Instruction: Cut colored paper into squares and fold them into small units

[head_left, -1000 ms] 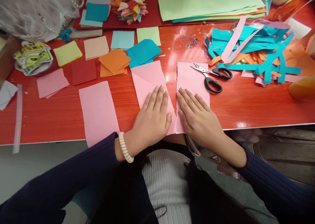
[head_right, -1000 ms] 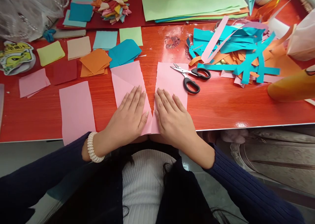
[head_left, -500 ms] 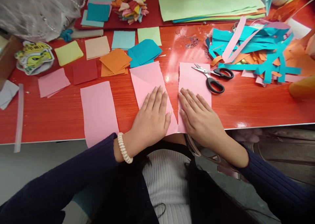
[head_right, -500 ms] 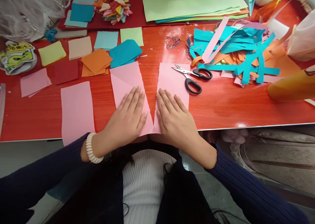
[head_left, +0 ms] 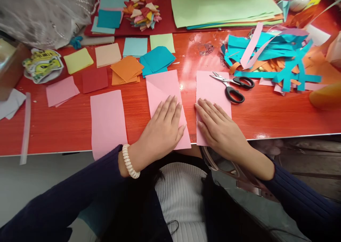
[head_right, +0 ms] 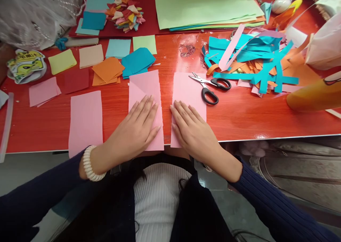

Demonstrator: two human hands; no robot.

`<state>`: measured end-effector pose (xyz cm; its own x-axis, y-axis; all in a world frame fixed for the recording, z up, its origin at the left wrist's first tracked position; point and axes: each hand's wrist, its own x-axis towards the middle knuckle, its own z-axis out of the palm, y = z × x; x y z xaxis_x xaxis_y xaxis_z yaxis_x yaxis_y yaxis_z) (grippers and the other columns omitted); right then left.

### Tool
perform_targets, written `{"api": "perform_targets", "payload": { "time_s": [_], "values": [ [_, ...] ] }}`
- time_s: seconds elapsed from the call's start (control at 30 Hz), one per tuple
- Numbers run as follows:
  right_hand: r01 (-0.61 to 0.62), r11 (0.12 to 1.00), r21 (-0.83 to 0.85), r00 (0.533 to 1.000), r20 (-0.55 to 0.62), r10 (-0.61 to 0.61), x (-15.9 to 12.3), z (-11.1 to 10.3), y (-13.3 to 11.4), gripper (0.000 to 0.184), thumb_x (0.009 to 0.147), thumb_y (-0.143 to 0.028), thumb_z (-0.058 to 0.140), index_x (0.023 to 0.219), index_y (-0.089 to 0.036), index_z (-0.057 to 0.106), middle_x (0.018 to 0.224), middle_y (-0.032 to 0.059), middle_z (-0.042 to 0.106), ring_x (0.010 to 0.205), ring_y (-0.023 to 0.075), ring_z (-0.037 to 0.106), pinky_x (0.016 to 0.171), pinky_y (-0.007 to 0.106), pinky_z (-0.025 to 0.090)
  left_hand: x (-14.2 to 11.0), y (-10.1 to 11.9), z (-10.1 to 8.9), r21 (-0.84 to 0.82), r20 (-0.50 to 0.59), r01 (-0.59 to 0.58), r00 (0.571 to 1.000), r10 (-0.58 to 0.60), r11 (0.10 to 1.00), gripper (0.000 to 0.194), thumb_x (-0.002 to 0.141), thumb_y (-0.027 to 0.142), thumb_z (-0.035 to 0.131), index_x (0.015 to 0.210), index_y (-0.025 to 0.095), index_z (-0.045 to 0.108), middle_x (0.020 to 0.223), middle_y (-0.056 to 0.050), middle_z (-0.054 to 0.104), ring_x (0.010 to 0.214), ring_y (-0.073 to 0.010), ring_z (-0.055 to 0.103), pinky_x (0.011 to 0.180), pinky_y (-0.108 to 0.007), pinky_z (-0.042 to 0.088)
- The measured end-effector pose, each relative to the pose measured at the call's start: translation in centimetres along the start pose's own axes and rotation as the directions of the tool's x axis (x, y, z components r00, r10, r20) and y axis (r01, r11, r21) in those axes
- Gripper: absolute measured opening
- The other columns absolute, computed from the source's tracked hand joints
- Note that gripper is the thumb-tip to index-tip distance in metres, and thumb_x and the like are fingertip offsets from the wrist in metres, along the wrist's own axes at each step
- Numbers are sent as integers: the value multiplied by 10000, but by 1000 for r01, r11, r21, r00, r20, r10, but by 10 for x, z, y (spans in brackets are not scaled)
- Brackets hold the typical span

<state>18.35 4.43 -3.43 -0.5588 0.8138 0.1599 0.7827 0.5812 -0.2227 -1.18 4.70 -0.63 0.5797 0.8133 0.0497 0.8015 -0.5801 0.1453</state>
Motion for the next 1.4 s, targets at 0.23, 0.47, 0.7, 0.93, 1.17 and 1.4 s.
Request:
{"api": "perform_targets", "payload": {
  "time_s": [0.23,0.47,0.7,0.93,1.17,1.4],
  "values": [
    [182,983,-13,983,19,-182,6,-10,0,516,939,-297,354,1382,-41,287,1434,143,325,1353,231,227,1106,449,242,-49,-16,-55,149,43,-129,991,124,980,474,920,275,303,1316,39,412,1321,-194,463,1313,-323,303,1047,-507,334],
    [291,952,-99,951,-76,-299,4,-27,-24,513,894,-372,452,1300,-58,441,1349,147,454,1289,252,366,1066,446,325,-137,-62,-29,257,95,-6,995,-19,966,706,879,431,391,1434,79,132,1463,-188,214,1341,-368,200,1063,-552,275],
    [332,938,-100,938,-73,-340,-6,-1,-43,417,869,-182,491,1267,-59,485,1326,120,487,1224,239,454,1023,406,397,-156,-59,-12,293,124,66,987,-107,954,735,838,388,459,1425,61,164,1474,-204,152,1349,-382,151,1044,-560,280],
    [333,935,-123,931,-117,-347,-18,-2,-38,374,836,-87,486,1205,-80,550,1263,99,554,1187,227,493,1034,431,385,-150,-42,-15,316,-41,114,993,-107,942,652,809,31,310,1434,86,128,1417,-167,335,1316,-299,302,1043,-477,351],
    [343,935,-93,927,-128,-353,-18,-9,-41,362,840,-70,476,1193,-83,557,1218,115,587,1155,228,526,1036,467,376,-131,-3,-38,245,-371,197,924,-96,949,525,876,118,395,1393,133,303,1338,-128,462,1190,-265,486,984,-380,469],
    [359,932,-44,922,-141,-362,-32,-9,-33,349,852,-211,516,1191,-150,568,1201,96,602,1177,240,507,1038,496,365,-66,31,9,285,-280,-80,946,163,955,466,888,163,438,1328,24,373,1293,-234,472,1247,-328,384,993,-432,446]
  ]
}}
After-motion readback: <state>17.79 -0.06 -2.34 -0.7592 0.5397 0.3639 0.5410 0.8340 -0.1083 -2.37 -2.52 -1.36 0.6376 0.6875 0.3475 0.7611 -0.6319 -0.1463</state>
